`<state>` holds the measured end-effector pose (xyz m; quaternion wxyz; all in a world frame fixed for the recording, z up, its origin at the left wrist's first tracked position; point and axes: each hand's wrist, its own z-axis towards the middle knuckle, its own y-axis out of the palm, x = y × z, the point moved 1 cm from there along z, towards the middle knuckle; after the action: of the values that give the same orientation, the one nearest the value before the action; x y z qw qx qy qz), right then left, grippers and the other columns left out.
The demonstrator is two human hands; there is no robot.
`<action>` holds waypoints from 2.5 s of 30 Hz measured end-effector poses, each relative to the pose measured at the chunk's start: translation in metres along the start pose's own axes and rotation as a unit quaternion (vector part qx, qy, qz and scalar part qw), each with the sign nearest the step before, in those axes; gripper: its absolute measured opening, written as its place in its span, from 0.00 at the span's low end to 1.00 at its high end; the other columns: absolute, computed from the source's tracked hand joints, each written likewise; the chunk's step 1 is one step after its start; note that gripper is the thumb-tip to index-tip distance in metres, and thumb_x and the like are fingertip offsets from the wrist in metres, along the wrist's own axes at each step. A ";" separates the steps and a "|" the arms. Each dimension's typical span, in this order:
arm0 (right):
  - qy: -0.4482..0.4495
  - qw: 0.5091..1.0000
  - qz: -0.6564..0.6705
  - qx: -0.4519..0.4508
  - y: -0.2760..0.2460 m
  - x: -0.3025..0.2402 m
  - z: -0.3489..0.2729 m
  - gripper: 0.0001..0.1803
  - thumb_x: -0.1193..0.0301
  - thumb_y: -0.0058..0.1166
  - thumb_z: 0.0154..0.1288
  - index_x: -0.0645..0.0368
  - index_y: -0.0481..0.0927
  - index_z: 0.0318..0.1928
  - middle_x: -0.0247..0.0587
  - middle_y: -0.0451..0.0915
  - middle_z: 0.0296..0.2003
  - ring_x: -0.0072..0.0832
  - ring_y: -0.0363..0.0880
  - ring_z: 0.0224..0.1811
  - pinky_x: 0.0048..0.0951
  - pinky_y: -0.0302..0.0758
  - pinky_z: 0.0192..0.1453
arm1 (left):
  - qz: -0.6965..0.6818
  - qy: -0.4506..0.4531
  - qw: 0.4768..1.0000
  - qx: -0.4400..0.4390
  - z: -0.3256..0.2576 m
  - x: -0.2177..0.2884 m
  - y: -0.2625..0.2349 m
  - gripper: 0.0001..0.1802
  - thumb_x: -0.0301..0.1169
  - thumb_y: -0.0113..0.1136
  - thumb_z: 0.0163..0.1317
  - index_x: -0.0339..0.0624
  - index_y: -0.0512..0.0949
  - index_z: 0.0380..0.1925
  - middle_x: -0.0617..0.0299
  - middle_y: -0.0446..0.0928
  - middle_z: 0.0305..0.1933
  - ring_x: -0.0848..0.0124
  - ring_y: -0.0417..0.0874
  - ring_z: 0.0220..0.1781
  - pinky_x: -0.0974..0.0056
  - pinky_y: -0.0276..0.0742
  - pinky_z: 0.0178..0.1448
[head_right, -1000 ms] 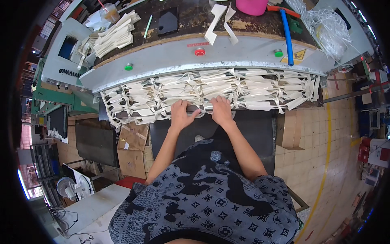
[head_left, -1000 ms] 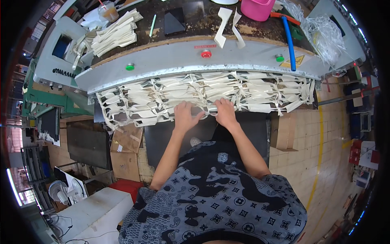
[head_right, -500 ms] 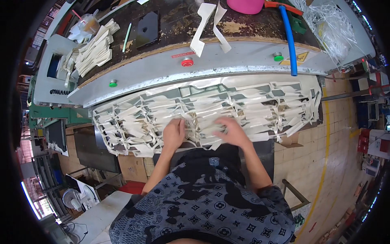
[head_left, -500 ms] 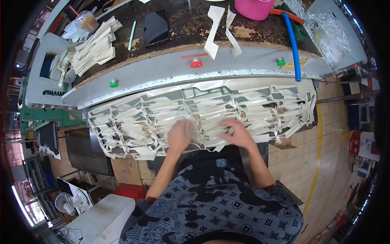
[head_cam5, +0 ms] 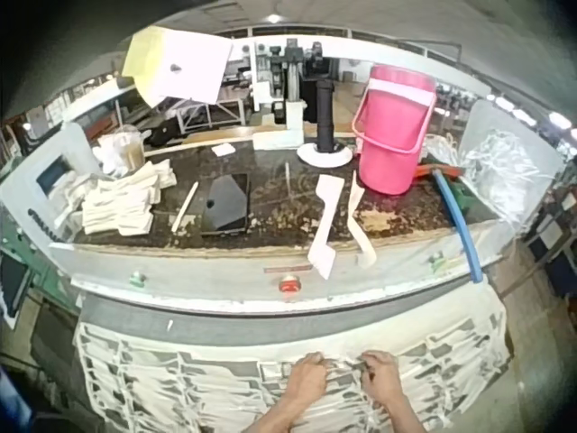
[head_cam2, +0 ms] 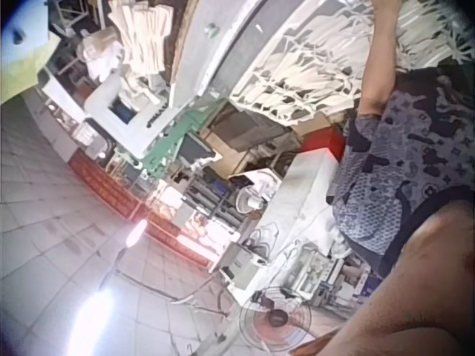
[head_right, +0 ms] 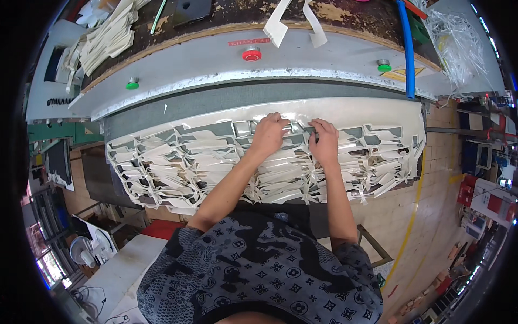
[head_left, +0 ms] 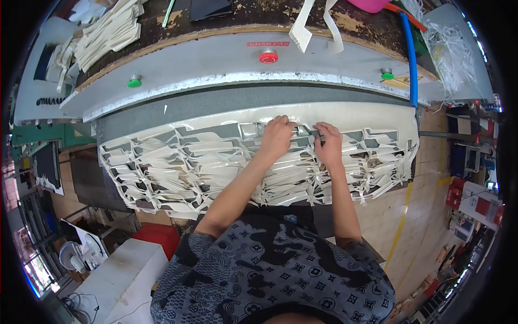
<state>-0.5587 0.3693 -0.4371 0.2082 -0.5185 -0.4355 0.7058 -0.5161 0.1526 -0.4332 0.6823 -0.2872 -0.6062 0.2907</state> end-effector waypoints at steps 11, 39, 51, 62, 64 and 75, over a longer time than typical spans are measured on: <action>-0.049 0.982 0.181 0.037 -0.008 -0.063 -0.012 0.26 0.71 0.71 0.60 0.58 0.83 0.59 0.47 0.83 0.59 0.49 0.77 0.67 0.47 0.72 0.72 | -0.221 0.012 0.917 0.332 -0.045 0.063 -0.177 0.26 0.17 0.66 0.67 0.43 0.74 0.63 0.60 0.77 0.37 0.71 0.86 0.39 0.68 0.86 0.39; -0.086 0.986 0.145 -0.006 0.030 -0.008 0.061 0.36 0.67 0.79 0.56 0.54 0.78 0.66 0.47 0.85 0.60 0.46 0.82 0.64 0.59 0.52 0.87 | 0.027 -0.101 0.971 0.215 -0.046 -0.086 -0.077 0.28 0.27 0.80 0.53 0.43 0.83 0.57 0.55 0.84 0.54 0.50 0.80 0.56 0.52 0.77 0.63; -0.104 0.983 0.148 -0.040 0.029 0.010 0.062 0.36 0.69 0.76 0.61 0.58 0.77 0.69 0.51 0.82 0.65 0.47 0.80 0.69 0.56 0.52 0.87 | -0.015 -0.119 0.957 0.263 -0.049 -0.100 -0.058 0.34 0.29 0.82 0.52 0.40 0.80 0.60 0.50 0.84 0.54 0.53 0.82 0.54 0.53 0.80 0.60; -0.120 0.988 0.097 -0.020 0.030 0.005 0.055 0.34 0.65 0.72 0.65 0.59 0.76 0.69 0.52 0.81 0.66 0.45 0.77 0.71 0.55 0.53 0.87 | -0.059 -0.146 0.948 0.278 -0.057 -0.103 -0.056 0.34 0.31 0.84 0.53 0.38 0.82 0.61 0.49 0.85 0.52 0.55 0.86 0.51 0.56 0.82 0.59; -0.107 0.988 0.103 -0.029 0.030 0.005 0.056 0.34 0.65 0.73 0.65 0.58 0.77 0.69 0.52 0.81 0.66 0.45 0.77 0.71 0.55 0.53 0.87 | -0.047 -0.154 0.949 0.271 -0.057 -0.104 -0.054 0.34 0.30 0.83 0.51 0.38 0.82 0.59 0.50 0.85 0.52 0.52 0.84 0.54 0.54 0.81 0.61; -0.148 0.974 0.167 -0.047 0.021 0.003 0.056 0.15 0.77 0.66 0.58 0.56 0.76 0.43 0.57 0.80 0.67 0.48 0.72 0.77 0.63 0.46 0.87 | 0.002 -0.127 0.954 0.271 -0.055 -0.102 -0.056 0.31 0.32 0.83 0.53 0.38 0.82 0.57 0.49 0.85 0.52 0.51 0.84 0.54 0.54 0.81 0.60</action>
<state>-0.6072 0.3380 -0.4518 -0.0035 -0.4828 -0.4014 0.7783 -0.4683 0.0369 -0.4640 0.6517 -0.0530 -0.5855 0.4793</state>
